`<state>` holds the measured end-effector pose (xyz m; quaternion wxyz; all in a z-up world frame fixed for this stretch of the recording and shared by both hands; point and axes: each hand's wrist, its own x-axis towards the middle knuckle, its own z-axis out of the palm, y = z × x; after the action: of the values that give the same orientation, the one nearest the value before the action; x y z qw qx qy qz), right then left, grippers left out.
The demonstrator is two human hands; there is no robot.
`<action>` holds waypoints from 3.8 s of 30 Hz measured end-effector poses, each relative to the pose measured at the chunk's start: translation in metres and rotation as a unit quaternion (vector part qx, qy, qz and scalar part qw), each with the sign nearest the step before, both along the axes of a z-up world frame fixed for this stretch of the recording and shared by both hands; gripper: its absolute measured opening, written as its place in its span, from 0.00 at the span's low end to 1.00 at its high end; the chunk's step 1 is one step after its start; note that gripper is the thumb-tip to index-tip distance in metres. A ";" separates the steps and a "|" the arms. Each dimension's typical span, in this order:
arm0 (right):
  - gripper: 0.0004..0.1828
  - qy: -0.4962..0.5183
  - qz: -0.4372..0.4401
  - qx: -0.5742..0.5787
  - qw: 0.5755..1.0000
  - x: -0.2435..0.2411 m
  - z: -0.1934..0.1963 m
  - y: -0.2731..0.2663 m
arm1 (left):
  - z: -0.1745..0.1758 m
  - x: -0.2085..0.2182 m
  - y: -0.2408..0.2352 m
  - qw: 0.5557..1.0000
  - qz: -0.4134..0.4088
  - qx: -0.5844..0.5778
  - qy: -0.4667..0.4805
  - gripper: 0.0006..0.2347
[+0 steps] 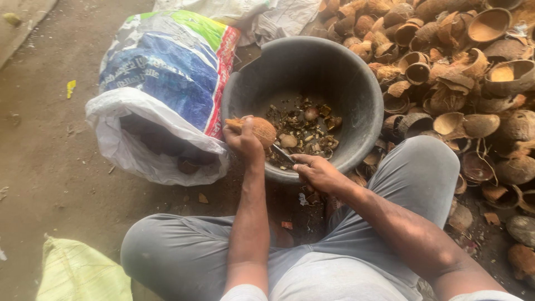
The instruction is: The person sits on the ground and uses a knife to peel the fibrous husk off coconut shells. They hold the coconut in their left hand and scrape the husk with the knife in their right hand, dropping the debris into a large metal basin. The person repeatedly picks up new coconuts from a nearby sack and continues the peeling process.
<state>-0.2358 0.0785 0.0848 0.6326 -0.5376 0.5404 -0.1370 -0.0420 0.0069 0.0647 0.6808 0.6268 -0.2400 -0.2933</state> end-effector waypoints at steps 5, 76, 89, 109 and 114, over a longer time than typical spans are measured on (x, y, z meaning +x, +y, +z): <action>0.21 -0.034 0.030 -0.275 0.960 0.009 -0.042 0.012 | 0.008 -0.002 0.001 0.999 0.047 0.006 -0.025 0.14; 0.27 0.129 0.059 -0.195 0.970 -0.029 0.018 0.003 | -0.038 0.044 -0.008 0.948 -0.147 -0.102 0.265 0.21; 0.25 0.344 0.145 -0.321 0.870 -0.025 0.011 0.006 | -0.022 0.003 -0.008 0.976 -0.172 0.003 0.137 0.10; 0.27 0.351 0.162 -0.138 0.912 -0.051 0.059 -0.037 | -0.069 0.042 -0.052 0.832 -0.267 -0.066 0.482 0.18; 0.28 0.200 0.068 -0.181 0.961 -0.046 0.012 -0.015 | -0.098 0.037 -0.058 0.940 -0.204 -0.016 0.271 0.12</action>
<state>-0.2817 0.0635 0.0969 0.4115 -0.6947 0.5845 -0.0792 -0.0045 -0.0515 -0.0338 0.6559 0.4498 -0.1736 -0.5808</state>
